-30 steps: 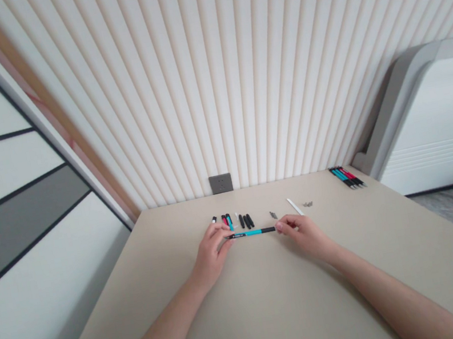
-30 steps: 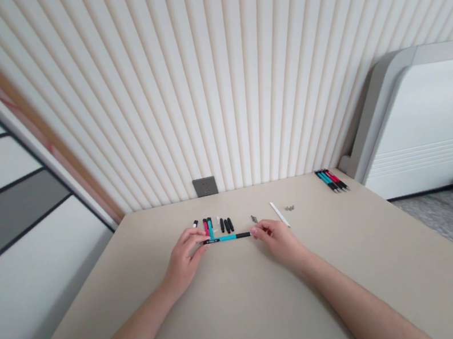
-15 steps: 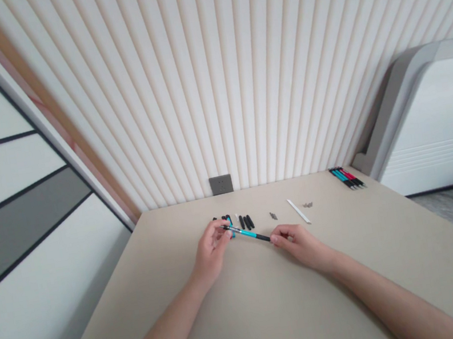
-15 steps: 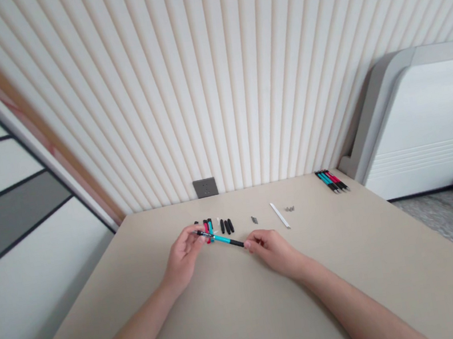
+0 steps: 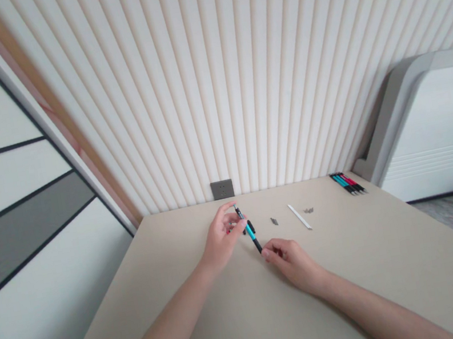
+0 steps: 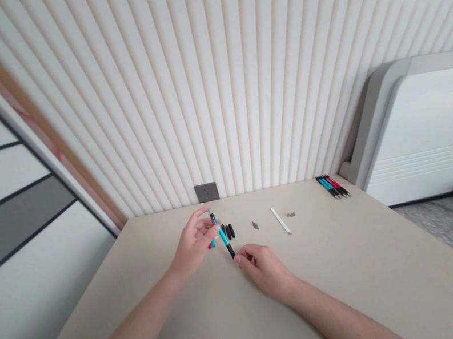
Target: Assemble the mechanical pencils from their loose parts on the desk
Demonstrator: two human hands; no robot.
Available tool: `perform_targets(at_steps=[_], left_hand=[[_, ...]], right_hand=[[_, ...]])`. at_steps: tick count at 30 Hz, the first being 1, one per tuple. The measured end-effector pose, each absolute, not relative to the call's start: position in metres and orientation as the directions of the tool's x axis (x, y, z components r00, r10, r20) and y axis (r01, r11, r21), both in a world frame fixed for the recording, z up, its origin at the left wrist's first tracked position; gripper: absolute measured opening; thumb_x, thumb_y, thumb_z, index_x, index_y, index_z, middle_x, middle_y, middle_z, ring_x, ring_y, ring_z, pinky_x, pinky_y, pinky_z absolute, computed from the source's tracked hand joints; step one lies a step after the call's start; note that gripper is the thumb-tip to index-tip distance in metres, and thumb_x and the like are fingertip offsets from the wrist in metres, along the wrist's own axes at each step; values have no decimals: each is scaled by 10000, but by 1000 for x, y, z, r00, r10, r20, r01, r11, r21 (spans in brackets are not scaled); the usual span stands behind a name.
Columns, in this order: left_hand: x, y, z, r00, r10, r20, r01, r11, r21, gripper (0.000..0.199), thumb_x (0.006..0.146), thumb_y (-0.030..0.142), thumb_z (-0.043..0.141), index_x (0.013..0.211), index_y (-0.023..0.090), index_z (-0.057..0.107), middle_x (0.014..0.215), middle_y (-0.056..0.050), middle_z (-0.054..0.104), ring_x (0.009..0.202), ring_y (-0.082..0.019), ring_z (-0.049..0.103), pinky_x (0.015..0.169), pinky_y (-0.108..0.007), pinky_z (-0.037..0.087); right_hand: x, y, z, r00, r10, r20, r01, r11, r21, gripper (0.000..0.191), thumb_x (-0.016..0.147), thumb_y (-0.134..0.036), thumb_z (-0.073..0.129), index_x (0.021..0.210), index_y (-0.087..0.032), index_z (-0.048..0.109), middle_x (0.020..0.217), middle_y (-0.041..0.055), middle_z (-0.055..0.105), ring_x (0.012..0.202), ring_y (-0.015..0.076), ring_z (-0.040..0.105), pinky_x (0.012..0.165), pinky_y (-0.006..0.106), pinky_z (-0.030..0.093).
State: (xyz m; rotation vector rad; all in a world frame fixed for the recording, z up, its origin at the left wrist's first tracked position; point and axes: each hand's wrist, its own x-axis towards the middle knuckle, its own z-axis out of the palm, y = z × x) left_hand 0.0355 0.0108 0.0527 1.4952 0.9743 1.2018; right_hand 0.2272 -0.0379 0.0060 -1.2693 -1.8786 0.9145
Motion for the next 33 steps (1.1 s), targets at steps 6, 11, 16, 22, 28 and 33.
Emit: perform_targets(at_steps=[6, 11, 16, 22, 28, 33], left_hand=[[53, 13, 58, 292, 917, 272, 107, -314, 943, 563, 844, 317, 621, 1362, 226, 420, 882, -25, 669, 828, -153, 631, 784, -291, 484], [54, 15, 56, 359, 896, 262, 145, -330, 933, 498, 853, 323, 616, 1321, 242, 466, 878, -24, 671, 819, -156, 628, 764, -288, 472], [49, 21, 55, 424, 866, 264, 149, -355, 923, 544, 851, 312, 625, 1362, 243, 450, 882, -25, 666, 807, -153, 615, 787, -297, 458], [47, 25, 48, 376, 882, 283, 104, -344, 933, 727, 847, 337, 637, 1463, 235, 265, 875, -24, 684, 798, -156, 615, 790, -308, 455], [49, 23, 28, 328, 922, 208, 50, -236, 970, 502, 845, 353, 637, 1290, 162, 507, 963, -90, 698, 891, -201, 640, 799, -326, 471], [54, 16, 11, 296, 926, 233, 72, -265, 962, 282, 875, 358, 592, 1055, 147, 641, 1025, -106, 681, 948, -212, 616, 841, -341, 463]], right_hand=[[231, -36, 12, -249, 926, 285, 499, 375, -781, 233, 930, -316, 456, 873, -194, 646, 770, 18, 635, 681, 148, 536, 639, 266, 402], [241, -24, 23, -95, 877, 472, 474, 456, -753, 245, 935, -330, 467, 1073, -214, 634, 942, 64, 666, 821, 180, 595, 720, 299, 456], [236, -5, 47, -93, 853, 514, 422, 501, -755, 265, 917, -327, 495, 1119, -222, 631, 978, 68, 682, 870, 185, 621, 743, 310, 473], [212, 26, 71, -199, 890, 411, 333, 455, -826, 295, 854, -308, 572, 1126, -213, 639, 839, 21, 698, 756, 155, 639, 730, 306, 478], [207, 47, 73, -148, 889, 434, 260, 459, -850, 283, 848, -392, 579, 1035, -198, 664, 859, 48, 712, 768, 168, 644, 720, 306, 490], [218, 49, 67, -166, 906, 390, 220, 420, -881, 304, 833, -422, 611, 1010, -184, 674, 914, 73, 721, 801, 184, 652, 744, 319, 494]])
